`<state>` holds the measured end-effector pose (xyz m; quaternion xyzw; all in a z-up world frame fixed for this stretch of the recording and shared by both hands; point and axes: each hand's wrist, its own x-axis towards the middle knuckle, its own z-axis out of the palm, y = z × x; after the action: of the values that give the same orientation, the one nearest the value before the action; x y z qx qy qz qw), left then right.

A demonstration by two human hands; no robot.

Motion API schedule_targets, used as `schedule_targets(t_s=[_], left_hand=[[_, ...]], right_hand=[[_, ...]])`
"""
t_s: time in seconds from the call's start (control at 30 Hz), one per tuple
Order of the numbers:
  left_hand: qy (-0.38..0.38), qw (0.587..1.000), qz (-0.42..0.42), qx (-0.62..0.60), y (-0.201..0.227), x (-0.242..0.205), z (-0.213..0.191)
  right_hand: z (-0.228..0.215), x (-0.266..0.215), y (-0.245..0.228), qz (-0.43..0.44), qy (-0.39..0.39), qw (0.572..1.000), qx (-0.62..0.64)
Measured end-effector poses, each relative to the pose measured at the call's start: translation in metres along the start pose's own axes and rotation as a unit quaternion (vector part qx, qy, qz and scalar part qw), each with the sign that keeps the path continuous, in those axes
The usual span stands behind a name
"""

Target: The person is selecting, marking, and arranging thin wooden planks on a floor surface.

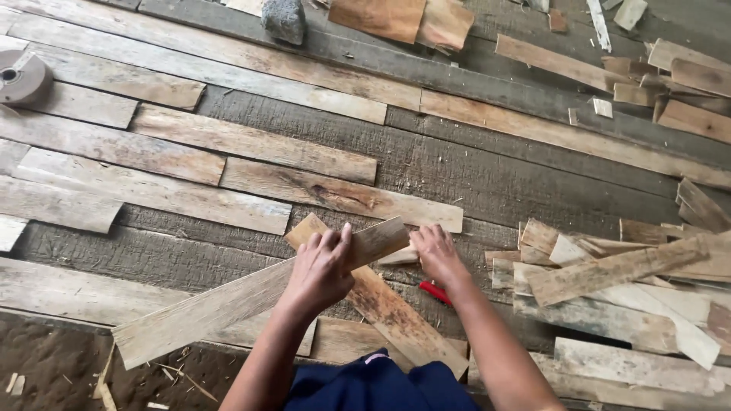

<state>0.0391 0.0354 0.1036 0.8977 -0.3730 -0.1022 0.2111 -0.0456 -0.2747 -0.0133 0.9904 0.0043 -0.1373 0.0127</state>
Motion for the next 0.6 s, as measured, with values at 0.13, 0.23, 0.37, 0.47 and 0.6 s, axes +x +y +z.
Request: schedule_targets(t_s=[0.13, 0.23, 0.37, 0.47, 0.6], left_hand=[[-0.011, 1.0, -0.021, 0.007, 0.011, 0.018, 0.006], [-0.016, 0.999, -0.042, 0.016, 0.02, 0.028, 0.017], [0.026, 0.999, -0.041, 0.016, 0.028, 0.036, 0.027], [0.041, 0.998, -0.042, 0.018, 0.03, 0.042, 0.034], [0.043, 0.998, -0.038, 0.028, 0.028, 0.057, 0.043]], right_hand=[[0.045, 0.012, 0.031, -0.001, -0.005, 0.999, 0.032], [0.048, 0.007, 0.03, 0.0, -0.024, 0.993, 0.115], [0.045, -0.005, 0.021, -0.011, -0.016, 0.993, 0.118], [0.041, -0.005, 0.023, -0.009, -0.011, 0.989, 0.148], [0.043, -0.007, 0.026, -0.001, -0.023, 0.985, 0.168]])
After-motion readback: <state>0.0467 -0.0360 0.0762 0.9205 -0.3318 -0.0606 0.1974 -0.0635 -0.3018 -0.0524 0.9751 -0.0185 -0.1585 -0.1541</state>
